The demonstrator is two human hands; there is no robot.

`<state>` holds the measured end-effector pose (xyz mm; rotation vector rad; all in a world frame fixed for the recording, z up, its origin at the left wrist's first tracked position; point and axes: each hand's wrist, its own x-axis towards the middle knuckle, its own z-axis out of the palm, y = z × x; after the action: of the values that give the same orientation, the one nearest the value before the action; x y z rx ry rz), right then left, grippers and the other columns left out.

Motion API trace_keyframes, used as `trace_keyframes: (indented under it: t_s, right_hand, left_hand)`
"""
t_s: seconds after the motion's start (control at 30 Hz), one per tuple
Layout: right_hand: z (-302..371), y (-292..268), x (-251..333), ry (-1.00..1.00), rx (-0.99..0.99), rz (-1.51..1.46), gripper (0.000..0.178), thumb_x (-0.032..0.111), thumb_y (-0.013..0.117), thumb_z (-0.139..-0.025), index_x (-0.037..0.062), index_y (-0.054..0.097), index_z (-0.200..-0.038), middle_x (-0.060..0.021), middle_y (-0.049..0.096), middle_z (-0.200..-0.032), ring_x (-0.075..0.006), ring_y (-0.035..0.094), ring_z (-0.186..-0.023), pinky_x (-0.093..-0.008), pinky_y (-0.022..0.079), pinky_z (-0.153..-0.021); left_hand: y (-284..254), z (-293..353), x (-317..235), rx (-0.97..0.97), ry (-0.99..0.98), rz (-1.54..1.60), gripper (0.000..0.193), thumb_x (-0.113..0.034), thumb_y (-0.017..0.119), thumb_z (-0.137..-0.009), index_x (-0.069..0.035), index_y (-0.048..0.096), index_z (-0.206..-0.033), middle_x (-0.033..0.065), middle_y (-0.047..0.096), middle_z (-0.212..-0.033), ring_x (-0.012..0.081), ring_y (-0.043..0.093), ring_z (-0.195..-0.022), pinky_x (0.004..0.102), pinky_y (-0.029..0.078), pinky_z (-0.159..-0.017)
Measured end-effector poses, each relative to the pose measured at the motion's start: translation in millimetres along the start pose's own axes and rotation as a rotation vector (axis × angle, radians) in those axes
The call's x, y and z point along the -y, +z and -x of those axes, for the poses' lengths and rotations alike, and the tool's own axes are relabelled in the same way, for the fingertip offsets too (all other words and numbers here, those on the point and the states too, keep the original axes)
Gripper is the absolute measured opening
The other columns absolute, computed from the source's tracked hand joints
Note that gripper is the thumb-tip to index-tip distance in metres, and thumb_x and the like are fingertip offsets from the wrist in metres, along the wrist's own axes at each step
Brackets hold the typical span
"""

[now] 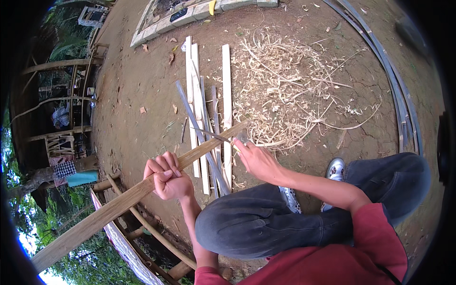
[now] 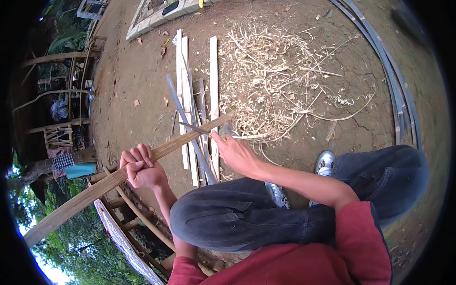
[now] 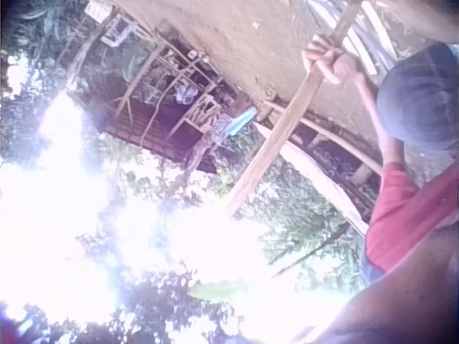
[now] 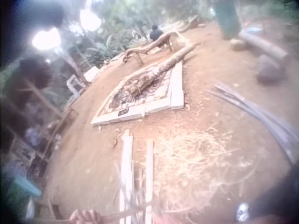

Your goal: The person whittles and shapes a long strip of wood using a small knife, shaving off thin layers into a pile on the ground.

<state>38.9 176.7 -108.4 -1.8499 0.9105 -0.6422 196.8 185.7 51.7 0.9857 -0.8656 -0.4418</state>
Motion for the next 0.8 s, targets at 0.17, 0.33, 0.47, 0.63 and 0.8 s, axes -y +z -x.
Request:
trace_keyframes:
  t_s: [0.17, 0.33, 0.47, 0.63, 0.8]
  right_hand:
    - [-15.4, -3.8, -25.6, 0.078, 0.128, 0.207, 0.045, 0.004, 0.047, -0.094, -0.0041, 0.040, -0.138, -0.0256, 0.059, -0.080, -0.0226, 0.058, -0.051, -0.0334, 0.049, -0.040]
    - [-7.9, 2.8, -17.1, -0.056, 0.002, 0.075, 0.042, 0.001, 0.048, -0.094, -0.0028, 0.044, -0.136, -0.0173, 0.054, -0.065, -0.0189, 0.051, -0.044, -0.0312, 0.040, -0.033]
    - [-10.4, 13.2, -27.5, 0.048, 0.069, -0.015, 0.042, 0.005, 0.046, -0.096, -0.0010, 0.041, -0.138, -0.0059, 0.047, -0.052, -0.0185, 0.049, -0.041, -0.0330, 0.039, -0.034]
    - [4.1, 15.4, -8.0, -0.049, -0.072, -0.088, 0.024, 0.005, 0.038, -0.100, -0.0083, 0.053, -0.113, 0.0003, 0.039, -0.046, -0.0120, 0.039, -0.035, -0.0295, 0.036, -0.030]
    - [-6.1, 21.0, -46.7, 0.100, 0.041, -0.070, 0.034, 0.004, 0.049, -0.095, -0.0029, 0.048, -0.128, -0.0039, 0.044, -0.047, -0.0167, 0.046, -0.037, -0.0311, 0.037, -0.033]
  left_hand:
    - [-3.7, -0.4, -0.2, 0.041, 0.004, -0.005, 0.019, -0.002, 0.039, -0.061, -0.011, 0.023, -0.059, 0.0015, 0.023, -0.049, 0.0109, 0.021, -0.042, 0.0250, 0.020, -0.042]
    - [-2.4, 5.4, -0.4, -0.013, -0.023, 0.035, 0.017, 0.000, 0.039, -0.059, -0.009, 0.025, -0.057, 0.0024, 0.025, -0.047, 0.0112, 0.021, -0.042, 0.0260, 0.020, -0.041]
    - [-1.5, -0.3, 2.8, -0.014, -0.003, 0.055, 0.017, 0.000, 0.039, -0.060, -0.010, 0.025, -0.058, 0.0024, 0.025, -0.048, 0.0112, 0.021, -0.041, 0.0256, 0.020, -0.040]
    - [-6.5, 5.4, 1.0, -0.020, -0.004, 0.039, 0.016, 0.000, 0.039, -0.061, -0.010, 0.026, -0.058, 0.0021, 0.025, -0.048, 0.0107, 0.020, -0.041, 0.0252, 0.020, -0.040]
    - [-5.7, -0.7, 1.7, -0.036, 0.054, 0.030, 0.016, 0.001, 0.038, -0.063, -0.010, 0.027, -0.059, 0.0011, 0.025, -0.047, 0.0103, 0.020, -0.040, 0.0244, 0.019, -0.039]
